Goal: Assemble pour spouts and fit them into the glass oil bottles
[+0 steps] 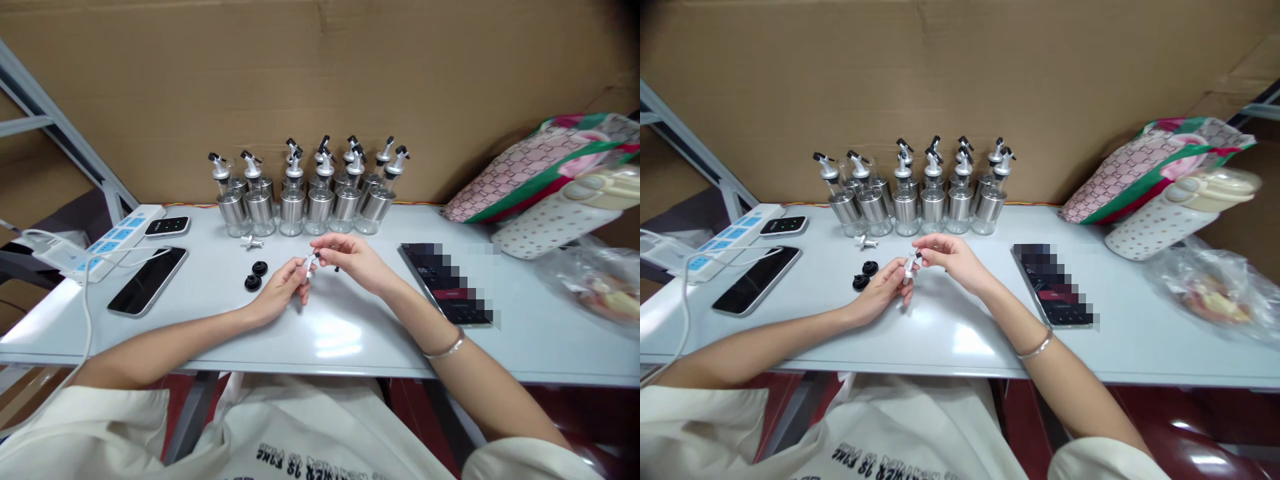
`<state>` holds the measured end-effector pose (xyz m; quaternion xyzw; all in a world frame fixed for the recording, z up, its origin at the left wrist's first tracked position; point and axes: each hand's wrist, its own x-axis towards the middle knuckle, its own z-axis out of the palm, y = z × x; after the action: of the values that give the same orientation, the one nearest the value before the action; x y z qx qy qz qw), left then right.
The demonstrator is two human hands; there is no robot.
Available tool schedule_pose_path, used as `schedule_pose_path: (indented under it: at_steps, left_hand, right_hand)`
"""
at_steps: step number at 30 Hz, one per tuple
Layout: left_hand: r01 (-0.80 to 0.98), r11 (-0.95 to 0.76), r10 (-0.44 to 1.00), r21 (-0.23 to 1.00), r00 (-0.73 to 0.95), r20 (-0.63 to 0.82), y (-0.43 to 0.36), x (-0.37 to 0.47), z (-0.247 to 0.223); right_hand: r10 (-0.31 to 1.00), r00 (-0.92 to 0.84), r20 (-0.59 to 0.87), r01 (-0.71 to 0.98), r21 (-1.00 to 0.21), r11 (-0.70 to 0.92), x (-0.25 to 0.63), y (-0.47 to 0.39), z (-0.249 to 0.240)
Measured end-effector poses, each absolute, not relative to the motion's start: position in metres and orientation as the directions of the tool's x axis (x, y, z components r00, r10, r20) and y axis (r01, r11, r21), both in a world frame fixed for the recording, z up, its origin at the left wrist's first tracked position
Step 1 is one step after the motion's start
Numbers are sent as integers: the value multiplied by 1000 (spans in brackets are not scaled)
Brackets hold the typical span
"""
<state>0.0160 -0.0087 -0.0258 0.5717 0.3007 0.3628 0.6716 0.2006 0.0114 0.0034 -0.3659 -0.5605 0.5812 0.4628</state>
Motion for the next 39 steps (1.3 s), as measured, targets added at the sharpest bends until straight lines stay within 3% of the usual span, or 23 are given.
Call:
schedule_pose_path:
  at_steps: [5, 15, 39]
  left_hand:
    - [-135, 61, 825, 989, 564, 26, -9, 16, -26]
    - [-138, 36, 820, 990, 570, 49, -9, 16, -29]
    - [-114, 109, 817, 987, 576, -23, -13, 14, -24]
  right_hand:
    - [929, -368, -25, -272, -953, -133, 197, 9, 2]
    - [850, -520, -83, -339, -894, -294, 202, 9, 5]
    - [863, -504, -25, -405, -876, -261, 195, 2, 13]
